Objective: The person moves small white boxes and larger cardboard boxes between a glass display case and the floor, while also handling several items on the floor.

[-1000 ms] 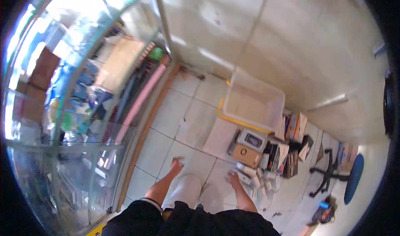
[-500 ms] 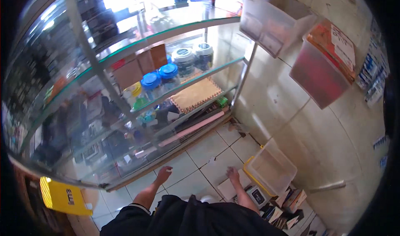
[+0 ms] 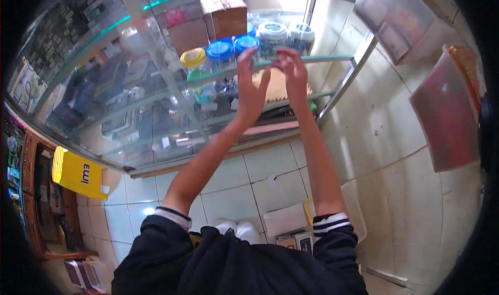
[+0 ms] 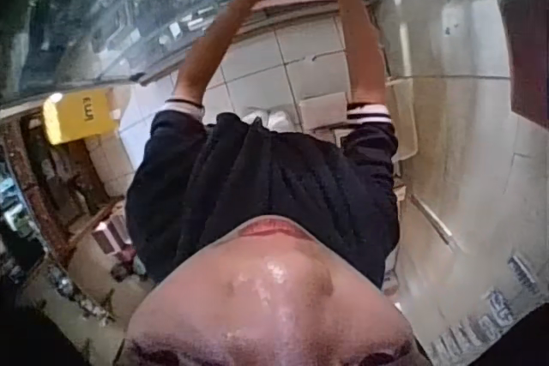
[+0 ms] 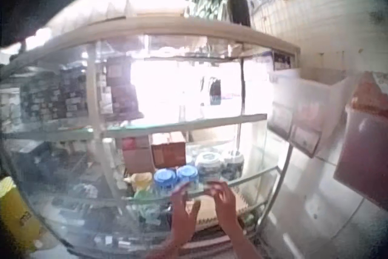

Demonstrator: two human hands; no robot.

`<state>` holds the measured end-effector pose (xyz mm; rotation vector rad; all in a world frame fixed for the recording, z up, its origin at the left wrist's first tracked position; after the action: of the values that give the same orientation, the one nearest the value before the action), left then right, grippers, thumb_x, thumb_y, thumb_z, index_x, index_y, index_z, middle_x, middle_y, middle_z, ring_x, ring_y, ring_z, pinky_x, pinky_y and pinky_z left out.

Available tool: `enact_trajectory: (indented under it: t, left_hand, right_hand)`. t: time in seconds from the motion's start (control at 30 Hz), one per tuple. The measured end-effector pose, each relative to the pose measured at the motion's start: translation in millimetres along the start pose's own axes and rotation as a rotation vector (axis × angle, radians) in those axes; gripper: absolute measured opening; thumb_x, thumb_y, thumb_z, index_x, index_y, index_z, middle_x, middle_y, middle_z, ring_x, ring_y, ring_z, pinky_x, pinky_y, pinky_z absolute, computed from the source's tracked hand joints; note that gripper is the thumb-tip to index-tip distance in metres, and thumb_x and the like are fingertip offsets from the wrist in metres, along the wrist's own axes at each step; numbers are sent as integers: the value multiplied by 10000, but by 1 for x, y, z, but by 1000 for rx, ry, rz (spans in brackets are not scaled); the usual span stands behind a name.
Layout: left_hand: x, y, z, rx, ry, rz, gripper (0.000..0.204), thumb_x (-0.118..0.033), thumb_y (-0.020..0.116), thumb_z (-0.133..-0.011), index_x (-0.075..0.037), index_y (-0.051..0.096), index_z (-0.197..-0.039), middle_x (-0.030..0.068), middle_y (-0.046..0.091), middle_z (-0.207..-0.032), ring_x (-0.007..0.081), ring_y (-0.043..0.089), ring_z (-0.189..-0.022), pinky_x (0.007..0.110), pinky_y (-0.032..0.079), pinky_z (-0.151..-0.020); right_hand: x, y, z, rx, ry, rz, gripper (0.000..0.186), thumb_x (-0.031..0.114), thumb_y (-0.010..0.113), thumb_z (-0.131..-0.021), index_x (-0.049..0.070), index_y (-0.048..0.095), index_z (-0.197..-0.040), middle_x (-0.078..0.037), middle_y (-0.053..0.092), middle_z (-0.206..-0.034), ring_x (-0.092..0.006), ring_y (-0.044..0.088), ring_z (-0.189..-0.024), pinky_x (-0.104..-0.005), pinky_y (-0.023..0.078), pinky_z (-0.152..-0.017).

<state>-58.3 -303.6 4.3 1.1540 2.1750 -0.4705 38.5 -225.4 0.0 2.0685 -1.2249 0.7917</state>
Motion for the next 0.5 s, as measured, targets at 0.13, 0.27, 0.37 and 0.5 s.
enact_trajectory:
  t: [0.13, 0.27, 0.37, 0.5]
  left_hand:
    - [35, 10, -40, -264, -44, -236, 629, -88, 586, -729, 4, 239, -1245, 188, 309, -1208, 313, 258, -1180, 397, 191, -1000]
    - [65, 4, -68, -406, -77, -300, 686, -80, 613, -691, 12, 219, -1246, 214, 302, -1194, 352, 241, -1169, 416, 174, -993]
    - [88, 1, -85, -550, -209, -387, 744, -76, 636, -672, 33, 184, -1252, 239, 252, -1254, 371, 231, -1171, 433, 177, -987]
    - [111, -2, -110, -726, -322, -375, 730, -105, 630, -688, 52, 196, -1254, 253, 259, -1275, 381, 252, -1169, 452, 197, -978]
  right_hand:
    - [-29, 5, -31, -11, 35, 7, 229, 140, 509, -828, 38, 531, -1032, -73, 561, -990, -135, 561, -801, -253, 462, -696]
    - [-46, 14, -56, -21, 12, 124, 234, 130, 513, -815, 51, 543, -1032, -78, 552, -990, -164, 544, -859, -286, 446, -759]
    - [-58, 27, -80, 24, 25, 125, 280, 155, 512, -816, 68, 512, -1081, -121, 504, -1065, -206, 494, -962, -318, 425, -812]
    - [-72, 47, -108, 89, 84, 176, 361, 169, 499, -829, 137, 455, -1185, -202, 424, -1182, -296, 403, -1115, -386, 356, -910]
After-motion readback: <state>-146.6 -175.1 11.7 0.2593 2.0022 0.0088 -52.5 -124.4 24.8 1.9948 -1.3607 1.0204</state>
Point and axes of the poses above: each hand's wrist, its own z-axis away from the middle knuckle, its own y-axis out of the palm, x = y × z, the point moved 4 cm from there along -z, towards the middle knuckle
